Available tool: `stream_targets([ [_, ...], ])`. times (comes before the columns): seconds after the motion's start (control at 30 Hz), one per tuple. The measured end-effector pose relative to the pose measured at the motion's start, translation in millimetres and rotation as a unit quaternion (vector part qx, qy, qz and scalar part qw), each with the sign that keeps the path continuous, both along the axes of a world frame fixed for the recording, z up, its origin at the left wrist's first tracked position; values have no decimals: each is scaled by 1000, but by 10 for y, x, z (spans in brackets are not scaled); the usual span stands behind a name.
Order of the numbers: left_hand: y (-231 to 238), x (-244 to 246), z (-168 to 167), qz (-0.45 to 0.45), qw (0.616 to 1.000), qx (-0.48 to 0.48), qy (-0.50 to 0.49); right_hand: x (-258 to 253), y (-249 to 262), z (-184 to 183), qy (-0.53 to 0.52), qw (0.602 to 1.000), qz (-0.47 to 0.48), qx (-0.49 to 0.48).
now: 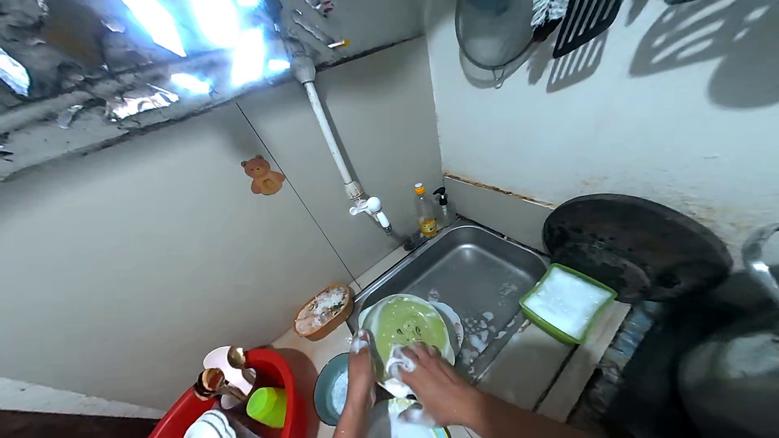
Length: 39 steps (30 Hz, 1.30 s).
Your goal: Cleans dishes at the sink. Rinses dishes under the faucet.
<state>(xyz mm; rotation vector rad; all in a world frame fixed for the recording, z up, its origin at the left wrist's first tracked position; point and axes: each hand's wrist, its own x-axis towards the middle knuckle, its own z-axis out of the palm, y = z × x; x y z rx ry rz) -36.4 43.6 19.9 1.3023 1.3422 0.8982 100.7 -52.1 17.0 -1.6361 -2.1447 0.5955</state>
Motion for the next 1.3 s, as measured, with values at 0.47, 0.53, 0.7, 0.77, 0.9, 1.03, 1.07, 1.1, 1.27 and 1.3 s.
stream_targets([
  [0.47,-211,-99,326,-182,976,56,-102,992,656,706,189,950,-199,150],
  [0.53,-191,17,245,-159,981,67,-90,648,601,580,168,943,-216,190],
  [0.7,-248,54,52,-178,973,141,-42,260,526,561,157,967,-176,93],
  [0.77,-365,68,23,-175,969,156,-73,592,784,449,147,946,-277,81],
  [0.9,-287,62,-8,-162,976,143,-39,322,560,459,176,950,-250,57],
  [1.03,-294,58,-57,-159,970,176,-48,185,482,472,219,947,-228,54],
  [1.07,-338,81,-19,-156,967,193,-65,363,605,412,231,933,-274,46],
  [1.1,-387,90,21,-152,965,197,-78,536,714,362,239,915,-324,32],
  [1.27,-283,96,-68,-134,971,182,-85,275,545,502,213,934,-284,21],
  [1.3,-281,77,-79,-131,971,182,-86,181,487,549,220,939,-263,23],
])
